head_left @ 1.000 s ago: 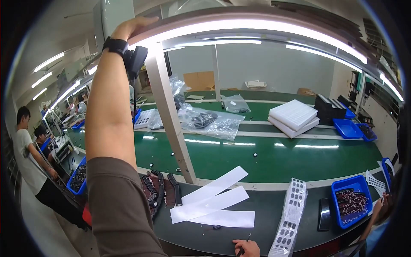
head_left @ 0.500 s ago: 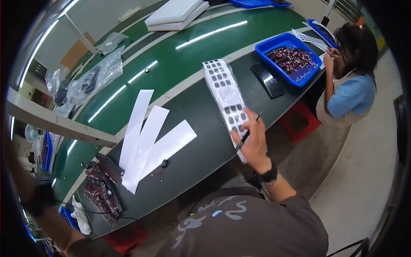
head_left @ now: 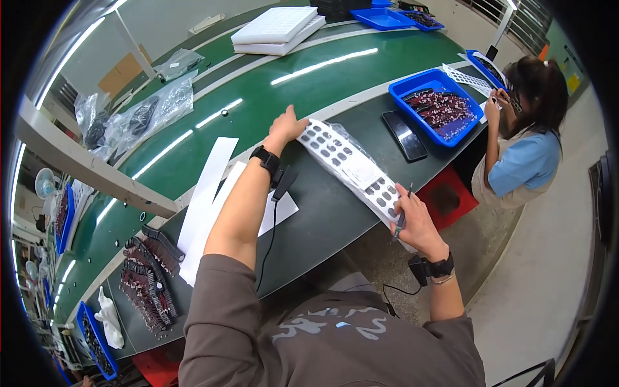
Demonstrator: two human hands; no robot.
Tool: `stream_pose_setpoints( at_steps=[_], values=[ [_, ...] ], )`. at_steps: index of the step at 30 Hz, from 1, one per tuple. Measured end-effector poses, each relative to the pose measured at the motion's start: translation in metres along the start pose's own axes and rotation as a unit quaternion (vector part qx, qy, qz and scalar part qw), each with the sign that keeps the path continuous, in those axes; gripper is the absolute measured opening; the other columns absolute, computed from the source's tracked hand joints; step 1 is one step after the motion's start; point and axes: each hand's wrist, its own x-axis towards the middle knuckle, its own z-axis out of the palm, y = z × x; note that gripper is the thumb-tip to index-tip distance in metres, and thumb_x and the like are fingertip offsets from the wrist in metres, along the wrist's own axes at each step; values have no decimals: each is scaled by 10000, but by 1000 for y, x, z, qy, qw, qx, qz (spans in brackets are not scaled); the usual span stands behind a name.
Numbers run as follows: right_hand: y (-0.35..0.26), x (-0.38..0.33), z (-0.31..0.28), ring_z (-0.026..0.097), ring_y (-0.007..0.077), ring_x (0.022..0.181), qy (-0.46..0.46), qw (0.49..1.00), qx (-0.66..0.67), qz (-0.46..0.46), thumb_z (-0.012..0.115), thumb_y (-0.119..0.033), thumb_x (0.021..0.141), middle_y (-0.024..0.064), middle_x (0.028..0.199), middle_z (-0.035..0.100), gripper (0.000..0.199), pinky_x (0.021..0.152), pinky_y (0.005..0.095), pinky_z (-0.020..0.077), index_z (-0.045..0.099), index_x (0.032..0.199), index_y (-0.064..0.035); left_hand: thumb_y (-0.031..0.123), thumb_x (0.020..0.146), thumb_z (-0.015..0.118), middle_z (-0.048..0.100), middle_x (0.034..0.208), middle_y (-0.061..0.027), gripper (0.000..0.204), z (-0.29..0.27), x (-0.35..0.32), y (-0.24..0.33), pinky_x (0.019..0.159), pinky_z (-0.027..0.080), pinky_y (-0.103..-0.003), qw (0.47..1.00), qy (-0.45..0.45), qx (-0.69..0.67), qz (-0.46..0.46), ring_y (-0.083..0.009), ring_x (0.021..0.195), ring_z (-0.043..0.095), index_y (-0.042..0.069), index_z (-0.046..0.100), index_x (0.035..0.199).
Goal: The person picks up a speaker and uses tweezers to peel a white adhesive ring from a backing sheet. They apply the ring to the speaker, press it down, and then set the speaker aside on the table.
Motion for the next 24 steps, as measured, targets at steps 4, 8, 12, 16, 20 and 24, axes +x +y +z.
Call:
stream_pose_setpoints(
  at_steps=[4, 8, 12, 16, 20, 24],
  values=[
    [1, 16, -14, 492, 387, 1196, -38, 997, -45, -39, 723, -15, 652, 207, 1379, 506, 402, 986, 465, 379, 496, 981, -62, 386, 773, 715, 629, 1257, -207, 740, -2, 2, -3, 975, 480, -396, 997, -61, -36, 8, -340, 1129, 625, -11, 512, 1364],
    [-7, 43, -18, 460, 386, 1256, -81, 986, -113, -90, 682, 29, 651, 190, 1420, 482, 385, 1016, 461, 362, 502, 978, -63, 353, 744, 745, 647, 1230, -179, 689, -36, -13, -2, 948, 495, -377, 984, -166, -61, 1, -304, 1082, 647, 24, 569, 1323],
    [-13, 93, -31, 441, 388, 1280, -90, 959, -195, -186, 654, 55, 647, 182, 1439, 468, 393, 1042, 457, 347, 507, 994, -56, 315, 748, 754, 679, 1154, -150, 561, -65, -22, -46, 905, 517, -351, 968, -236, -91, 3, -263, 1011, 671, 56, 648, 1234],
    [-3, 153, -50, 436, 375, 1289, -69, 899, -324, -287, 635, 50, 667, 183, 1443, 458, 389, 1050, 456, 350, 515, 1023, -48, 289, 765, 753, 710, 1054, -124, 467, -72, -47, -65, 856, 530, -328, 968, -202, -107, 106, -221, 948, 681, 72, 689, 1174],
    [16, 235, -54, 492, 345, 1212, 22, 853, -356, -381, 602, 53, 710, 168, 1320, 548, 337, 1038, 469, 355, 534, 1027, -38, 300, 773, 762, 717, 1015, -116, 466, -68, -57, -71, 832, 530, -322, 974, -168, -111, 104, -226, 922, 680, 76, 688, 1175],
    [30, 238, -43, 552, 317, 1075, -85, 923, -303, -222, 585, 67, 740, 132, 1077, 619, 387, 993, 447, 397, 561, 1118, -16, 300, 771, 768, 702, 1060, -130, 498, -56, -65, -36, 826, 528, -341, 969, -188, -100, 122, -267, 924, 675, 64, 666, 1197]
  ],
)
